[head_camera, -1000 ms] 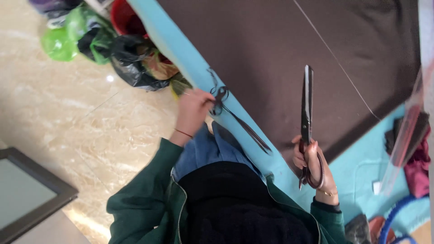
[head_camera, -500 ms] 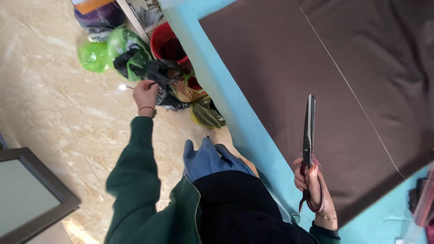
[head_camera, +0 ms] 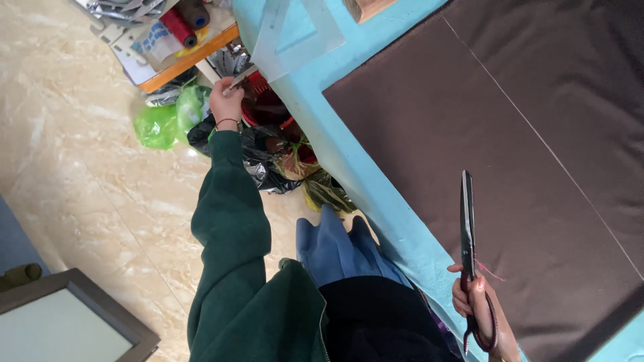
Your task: Cutting a piece of brown fabric with scissors and then marking it with a ruler and chalk for sewing.
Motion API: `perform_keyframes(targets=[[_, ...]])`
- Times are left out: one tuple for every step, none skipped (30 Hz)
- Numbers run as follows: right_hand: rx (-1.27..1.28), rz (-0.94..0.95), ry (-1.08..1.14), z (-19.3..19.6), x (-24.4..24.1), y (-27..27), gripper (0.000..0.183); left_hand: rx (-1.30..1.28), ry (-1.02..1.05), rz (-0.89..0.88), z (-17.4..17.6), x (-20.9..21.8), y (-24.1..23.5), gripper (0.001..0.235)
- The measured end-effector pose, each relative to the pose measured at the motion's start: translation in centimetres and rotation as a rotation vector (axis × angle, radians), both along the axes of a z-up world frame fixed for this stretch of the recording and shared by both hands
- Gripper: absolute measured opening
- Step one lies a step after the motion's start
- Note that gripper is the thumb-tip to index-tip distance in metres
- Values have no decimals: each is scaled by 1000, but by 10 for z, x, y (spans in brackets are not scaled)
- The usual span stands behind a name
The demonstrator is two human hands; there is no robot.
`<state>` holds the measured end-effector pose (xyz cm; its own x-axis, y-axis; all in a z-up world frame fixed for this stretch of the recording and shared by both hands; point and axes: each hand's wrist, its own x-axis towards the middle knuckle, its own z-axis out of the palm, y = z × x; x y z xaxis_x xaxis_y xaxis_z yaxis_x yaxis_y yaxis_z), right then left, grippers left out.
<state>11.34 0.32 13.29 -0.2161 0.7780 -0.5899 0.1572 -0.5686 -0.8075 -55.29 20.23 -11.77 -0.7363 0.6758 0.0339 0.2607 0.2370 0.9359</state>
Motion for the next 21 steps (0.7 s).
perform_keyframes(targets=[[-1, -7, -1, -1, -3, 1, 68, -1, -1, -7, 0, 0, 4, 24], [-5, -14, -1, -1, -5, 1, 72, 65, -34, -3, -1, 1, 6, 24], [-10, -21, 0, -1, -6, 2, 76, 131, -67, 1, -1, 3, 8, 25], [-10, -28, -1, -1, -7, 2, 76, 130, -69, -6, -7, 12, 6, 25], [-32, -57, 18, -1, -7, 2, 75, 138, -135, 96, -12, 21, 5, 28], [-53, -91, 39, -2, -8, 0, 75, 144, -200, 191, -16, 30, 4, 33], [-54, -105, 40, -4, -4, 2, 75, 141, -200, 178, -7, 49, -6, 33], [-9, -71, 73, -6, -1, -1, 74, 264, -174, 209, 1, 70, -14, 27], [36, -38, 105, -9, 4, -3, 73, 387, -150, 240, 10, 92, -23, 22], [35, -70, 105, 0, 1, -5, 73, 382, -155, 208, 40, 119, -37, 22], [67, -42, 68, 9, 1, -5, 70, 350, -133, 196, 70, 146, -51, 22], [99, -20, 27, 20, 1, -7, 68, 320, -112, 179, 101, 174, -65, 22], [98, -58, 24, 26, 6, -9, 68, 317, -119, 141, 117, 195, -74, 22], [110, -54, 44, 32, 12, -12, 67, 329, 99, 81, 132, 215, -84, 21], [123, -50, 63, 38, 18, -16, 66, 347, 316, 20, 147, 235, -95, 21], [126, -89, 58, 44, 28, -18, 66, 355, 306, -18, 157, 258, -100, 21], [125, -71, 42, 50, 39, -20, 64, 352, 308, -111, 166, 280, -106, 19], [122, -52, 26, 55, 51, -25, 62, 350, 311, -204, 175, 302, -115, 19], [124, -91, 20, 62, 65, -28, 62, 358, 301, -242, 173, 327, -120, 19], [172, -39, -65, 71, 79, -31, 59, 288, 285, -395, 172, 351, -127, 15], [217, 13, -153, 79, 94, -36, 56, 217, 270, -548, 171, 375, -136, 14]])
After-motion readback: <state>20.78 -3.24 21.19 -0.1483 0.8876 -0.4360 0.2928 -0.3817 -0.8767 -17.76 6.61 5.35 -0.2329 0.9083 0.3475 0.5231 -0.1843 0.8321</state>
